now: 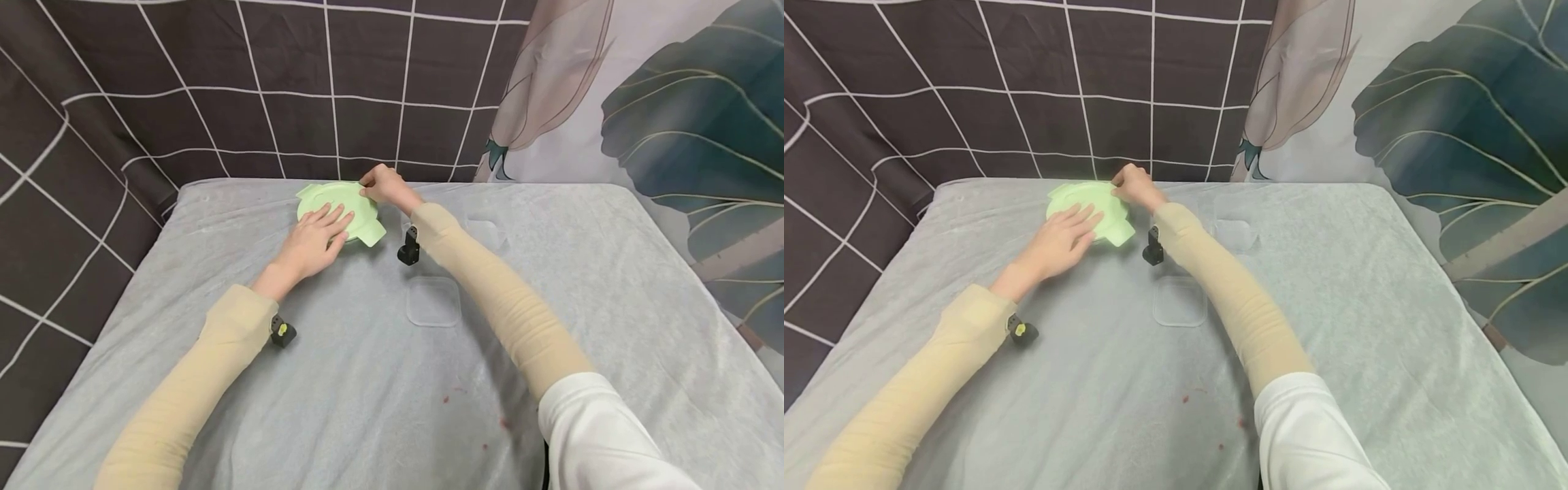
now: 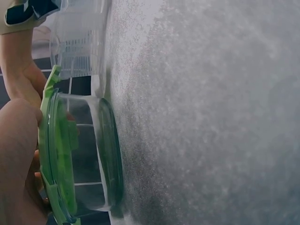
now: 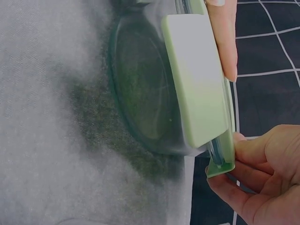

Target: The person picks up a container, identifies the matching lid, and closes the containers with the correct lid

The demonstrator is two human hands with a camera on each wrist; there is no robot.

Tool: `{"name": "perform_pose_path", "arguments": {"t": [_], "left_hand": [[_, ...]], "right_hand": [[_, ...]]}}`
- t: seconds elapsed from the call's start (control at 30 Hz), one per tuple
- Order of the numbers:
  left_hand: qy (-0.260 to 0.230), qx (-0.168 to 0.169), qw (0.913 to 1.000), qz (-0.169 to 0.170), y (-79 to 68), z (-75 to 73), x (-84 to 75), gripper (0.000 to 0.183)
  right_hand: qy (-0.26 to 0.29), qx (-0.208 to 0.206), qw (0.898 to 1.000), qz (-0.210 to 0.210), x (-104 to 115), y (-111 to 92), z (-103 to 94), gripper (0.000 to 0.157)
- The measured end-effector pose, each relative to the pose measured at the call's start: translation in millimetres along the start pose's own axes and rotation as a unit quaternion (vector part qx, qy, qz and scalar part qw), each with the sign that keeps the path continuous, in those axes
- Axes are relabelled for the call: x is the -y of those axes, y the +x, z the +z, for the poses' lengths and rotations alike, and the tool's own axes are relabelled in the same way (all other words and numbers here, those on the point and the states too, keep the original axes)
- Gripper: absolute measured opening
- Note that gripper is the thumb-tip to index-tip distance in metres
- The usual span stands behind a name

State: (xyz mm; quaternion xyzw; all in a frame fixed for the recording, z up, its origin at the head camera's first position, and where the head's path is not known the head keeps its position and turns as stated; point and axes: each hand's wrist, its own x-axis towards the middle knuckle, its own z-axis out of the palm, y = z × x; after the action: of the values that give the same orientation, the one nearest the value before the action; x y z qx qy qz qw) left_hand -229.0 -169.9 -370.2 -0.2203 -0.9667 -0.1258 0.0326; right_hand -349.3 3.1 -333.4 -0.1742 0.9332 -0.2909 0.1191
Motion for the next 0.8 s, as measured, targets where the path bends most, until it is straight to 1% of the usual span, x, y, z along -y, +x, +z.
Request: {"name": "perform_pose_path", "arguments": {"t": [0.23,0.5,0.8], "left_hand": [[-0.001,-0.001,1.0,0.001,0.9,-3.5,-1.1,0.048],[0.009,0.018,0.9998,0.003,0.3,-8.6,-4.5,0.049],[0.01,0.02,0.9997,0.007,-0.6,-8.5,-6.3,0.049]], "right_hand": [[0.009,-0.012,1.0,0.014,4.2,-0.5,-1.3,0.032],[0.018,-0.016,0.999,0.025,5.5,-0.8,-0.6,0.031],[0.022,-0.019,0.999,0.036,5.0,-2.0,1.8,0.03]]}}
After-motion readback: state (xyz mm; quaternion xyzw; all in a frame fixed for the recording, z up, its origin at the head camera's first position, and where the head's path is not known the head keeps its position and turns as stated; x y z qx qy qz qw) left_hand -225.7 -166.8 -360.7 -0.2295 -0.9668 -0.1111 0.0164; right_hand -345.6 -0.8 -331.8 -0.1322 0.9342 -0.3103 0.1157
